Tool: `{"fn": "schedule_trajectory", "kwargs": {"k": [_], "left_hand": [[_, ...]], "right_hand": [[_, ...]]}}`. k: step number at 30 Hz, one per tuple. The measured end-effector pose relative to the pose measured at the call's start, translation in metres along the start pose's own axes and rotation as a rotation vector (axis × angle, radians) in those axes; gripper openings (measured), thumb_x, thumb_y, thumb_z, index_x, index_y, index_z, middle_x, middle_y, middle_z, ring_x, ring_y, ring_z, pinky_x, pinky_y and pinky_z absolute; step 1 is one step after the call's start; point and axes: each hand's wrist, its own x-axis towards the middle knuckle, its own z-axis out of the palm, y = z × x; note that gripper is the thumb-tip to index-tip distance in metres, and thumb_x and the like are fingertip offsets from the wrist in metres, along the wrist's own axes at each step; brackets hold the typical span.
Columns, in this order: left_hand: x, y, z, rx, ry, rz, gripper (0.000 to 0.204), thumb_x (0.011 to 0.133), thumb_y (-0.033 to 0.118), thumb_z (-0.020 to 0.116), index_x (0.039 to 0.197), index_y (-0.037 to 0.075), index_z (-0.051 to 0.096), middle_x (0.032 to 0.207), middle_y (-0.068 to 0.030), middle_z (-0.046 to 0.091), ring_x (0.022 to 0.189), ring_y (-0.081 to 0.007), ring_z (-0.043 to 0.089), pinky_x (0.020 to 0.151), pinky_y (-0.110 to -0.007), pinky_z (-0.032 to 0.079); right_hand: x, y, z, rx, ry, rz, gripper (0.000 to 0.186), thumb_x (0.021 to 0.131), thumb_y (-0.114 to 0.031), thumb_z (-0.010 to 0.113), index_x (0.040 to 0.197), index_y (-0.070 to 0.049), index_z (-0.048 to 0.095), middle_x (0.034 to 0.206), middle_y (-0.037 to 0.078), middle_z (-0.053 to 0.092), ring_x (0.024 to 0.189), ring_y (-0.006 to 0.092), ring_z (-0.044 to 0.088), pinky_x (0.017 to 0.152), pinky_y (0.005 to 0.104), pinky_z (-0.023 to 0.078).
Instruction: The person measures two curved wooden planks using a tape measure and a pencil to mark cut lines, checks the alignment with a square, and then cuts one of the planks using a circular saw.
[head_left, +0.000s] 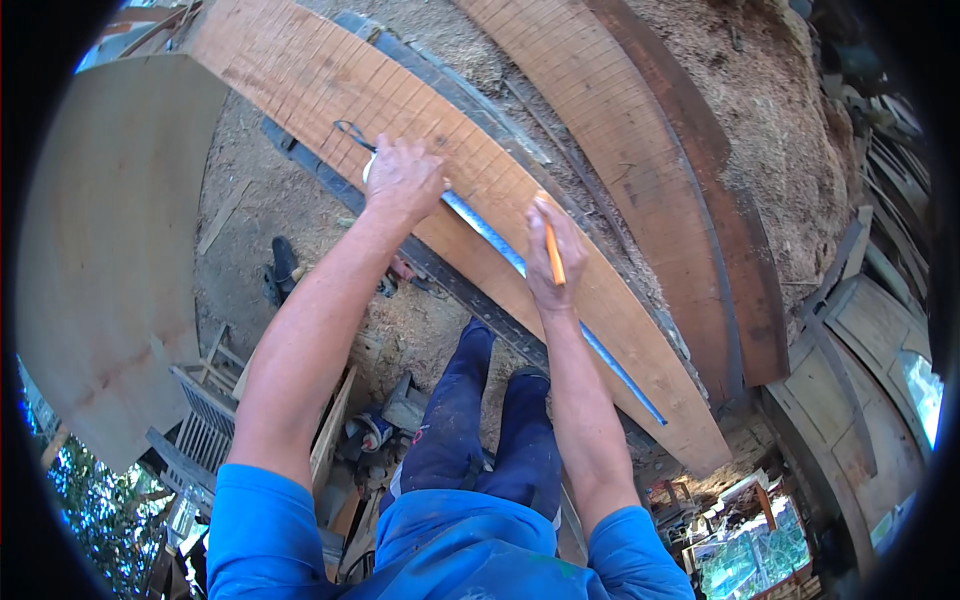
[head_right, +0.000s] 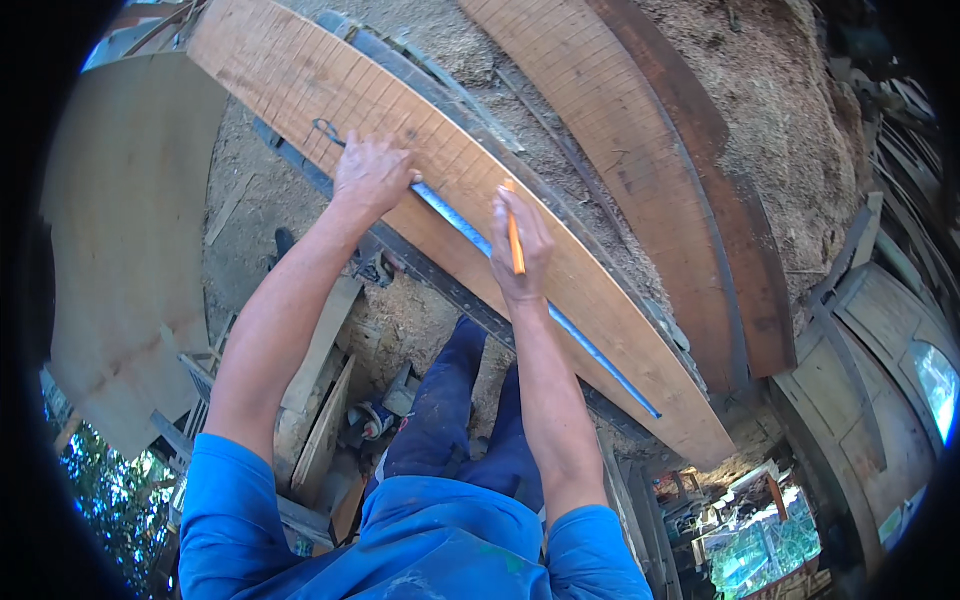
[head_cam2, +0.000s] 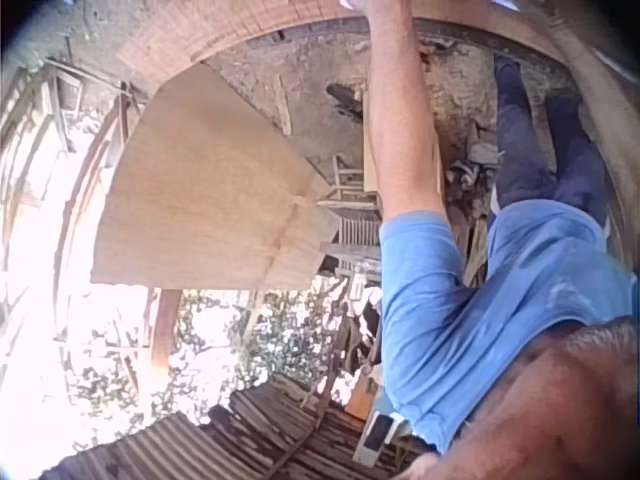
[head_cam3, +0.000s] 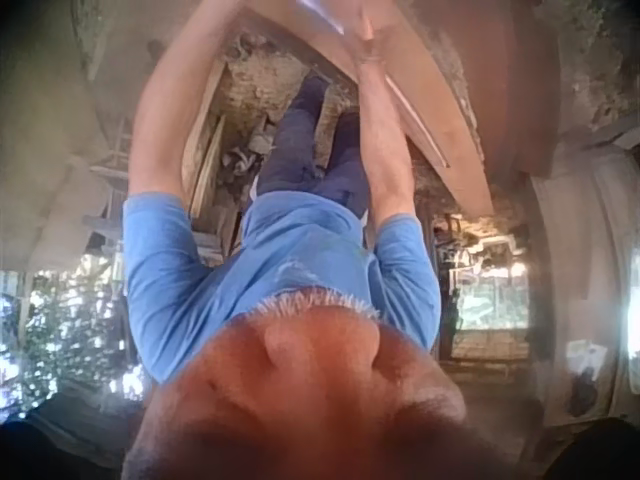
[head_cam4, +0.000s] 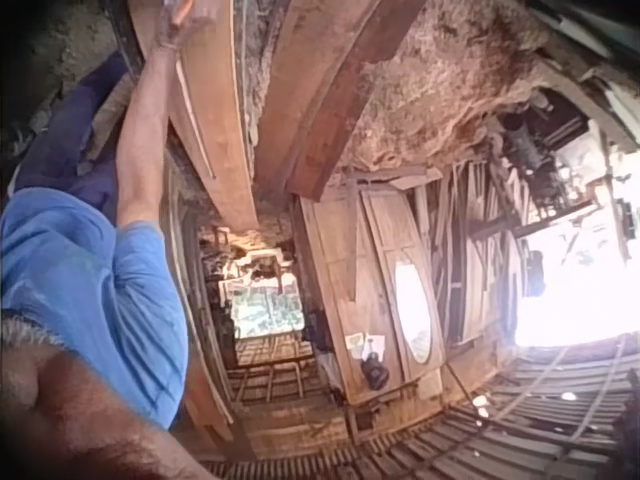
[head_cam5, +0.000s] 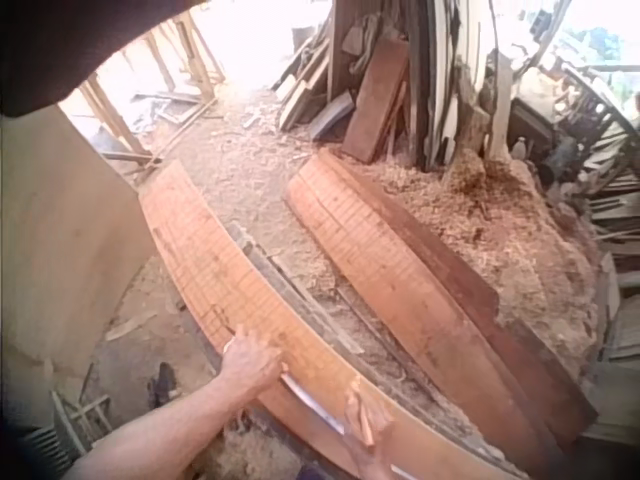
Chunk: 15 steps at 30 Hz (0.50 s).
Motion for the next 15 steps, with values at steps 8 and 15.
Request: {"fn": "schedule_trajectory", "kwargs": {"k": [8,15], "left_hand": [[-0.025,-0.014,0.018,-0.067,-0.034,0.010,0.021,0.084,0.032,0.061,0.087,0.016,0.074,0.082,-0.0062,0.073,0.080,-0.0247,0.070,0.083,-0.047,0.044],[-0.159,0.040,0.116,-0.449,-0.498,0.112,0.037,0.087,0.048,0.061,0.097,0.014,0.073,0.101,-0.0110,0.071,0.098,-0.0270,0.066,0.086,-0.042,0.051]], "right_hand": [[-0.177,-0.039,-0.129,0.047,-0.495,0.217,0.015,0.095,-0.013,0.060,0.093,0.002,0.064,0.074,0.016,0.060,0.064,0.0238,0.060,0.057,0.0386,0.047],[-0.327,0.034,-0.285,-0.364,-0.372,0.806,0.019,0.098,-0.019,0.054,0.104,-0.005,0.066,0.082,0.007,0.060,0.075,0.0193,0.057,0.068,0.0332,0.048]]}}
